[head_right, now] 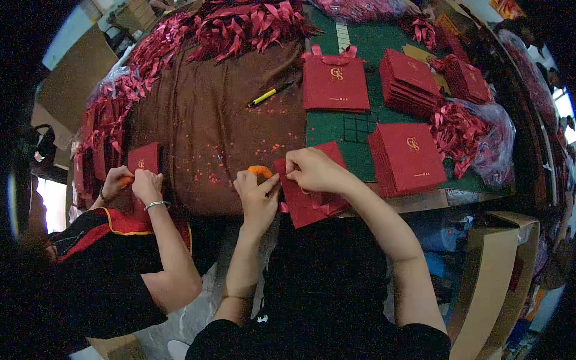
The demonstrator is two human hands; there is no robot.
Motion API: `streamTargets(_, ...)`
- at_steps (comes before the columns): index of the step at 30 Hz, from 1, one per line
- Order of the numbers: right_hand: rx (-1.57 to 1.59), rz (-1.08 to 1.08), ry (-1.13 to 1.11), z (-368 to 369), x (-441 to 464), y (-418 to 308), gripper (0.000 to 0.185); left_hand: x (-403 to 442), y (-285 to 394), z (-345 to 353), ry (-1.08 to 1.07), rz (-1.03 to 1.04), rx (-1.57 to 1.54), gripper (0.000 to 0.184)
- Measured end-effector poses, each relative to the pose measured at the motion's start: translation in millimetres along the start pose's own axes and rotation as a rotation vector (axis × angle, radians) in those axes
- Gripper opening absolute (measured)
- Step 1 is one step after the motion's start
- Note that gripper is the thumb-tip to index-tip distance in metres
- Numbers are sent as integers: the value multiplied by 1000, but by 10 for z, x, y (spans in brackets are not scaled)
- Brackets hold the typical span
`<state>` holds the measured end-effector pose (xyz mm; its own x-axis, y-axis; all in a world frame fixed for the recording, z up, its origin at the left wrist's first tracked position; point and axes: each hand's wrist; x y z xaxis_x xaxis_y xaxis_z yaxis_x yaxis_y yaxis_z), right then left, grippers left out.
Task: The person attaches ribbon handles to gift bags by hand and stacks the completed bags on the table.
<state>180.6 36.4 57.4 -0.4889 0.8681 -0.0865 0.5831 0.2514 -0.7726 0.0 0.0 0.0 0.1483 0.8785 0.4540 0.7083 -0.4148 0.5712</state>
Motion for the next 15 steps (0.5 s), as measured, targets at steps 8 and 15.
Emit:
streamTargets(8,312,-28,64,72,10,170,8,28,-35,10,5,24,-119,22)
streamTargets(15,457,43,-14,-13,24,127,10,36,-42,45,-30,-48,-192,19)
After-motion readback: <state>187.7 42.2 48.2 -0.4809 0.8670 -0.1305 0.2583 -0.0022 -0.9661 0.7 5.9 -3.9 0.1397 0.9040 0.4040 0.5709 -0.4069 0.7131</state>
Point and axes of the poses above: each hand's wrist, its own x-axis towards the middle knuckle, its own z-axis out of the palm, y = z × x, and after that the axes turned 5 degrees about -z, right-handed
